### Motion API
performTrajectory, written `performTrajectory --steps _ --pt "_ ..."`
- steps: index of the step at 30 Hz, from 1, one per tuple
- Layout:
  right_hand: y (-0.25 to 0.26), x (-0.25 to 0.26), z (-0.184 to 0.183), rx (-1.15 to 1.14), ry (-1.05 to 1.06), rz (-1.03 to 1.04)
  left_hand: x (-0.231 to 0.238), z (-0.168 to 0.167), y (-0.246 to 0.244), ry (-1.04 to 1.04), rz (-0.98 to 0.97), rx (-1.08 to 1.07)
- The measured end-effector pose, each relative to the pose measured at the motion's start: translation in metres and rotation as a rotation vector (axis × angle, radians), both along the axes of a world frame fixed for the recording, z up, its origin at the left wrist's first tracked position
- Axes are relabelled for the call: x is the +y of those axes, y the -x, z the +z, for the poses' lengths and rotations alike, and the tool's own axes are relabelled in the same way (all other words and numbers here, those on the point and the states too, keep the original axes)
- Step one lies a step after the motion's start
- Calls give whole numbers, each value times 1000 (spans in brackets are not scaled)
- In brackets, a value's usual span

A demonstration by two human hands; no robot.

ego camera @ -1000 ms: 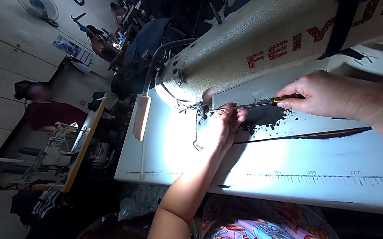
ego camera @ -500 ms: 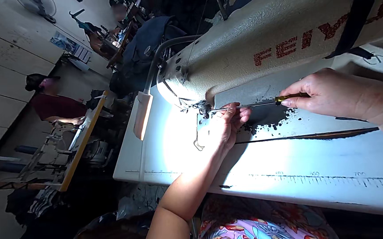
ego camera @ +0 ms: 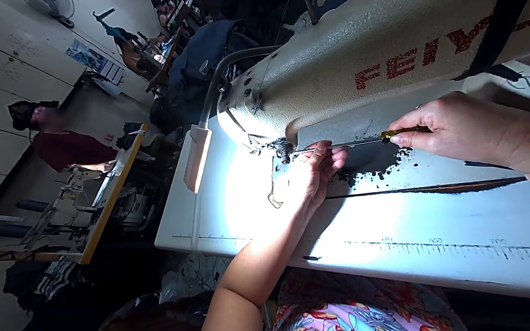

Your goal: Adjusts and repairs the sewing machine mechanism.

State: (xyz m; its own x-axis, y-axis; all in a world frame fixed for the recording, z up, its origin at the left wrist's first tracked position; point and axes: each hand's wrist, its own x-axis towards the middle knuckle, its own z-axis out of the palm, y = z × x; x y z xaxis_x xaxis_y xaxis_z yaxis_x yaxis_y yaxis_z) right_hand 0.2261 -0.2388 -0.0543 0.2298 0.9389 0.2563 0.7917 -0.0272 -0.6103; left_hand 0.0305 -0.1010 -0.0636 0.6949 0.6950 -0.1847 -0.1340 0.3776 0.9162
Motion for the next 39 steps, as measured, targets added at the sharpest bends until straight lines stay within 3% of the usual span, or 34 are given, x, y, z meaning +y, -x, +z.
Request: performTrajectory --steps 24,39 --pt "-1 0 -6 -34 -62 -8 -1 -2 -1 30 12 -20" --pt "2 5 -38 -186 -303 -45 -4 -2 -4 64 49 -44"
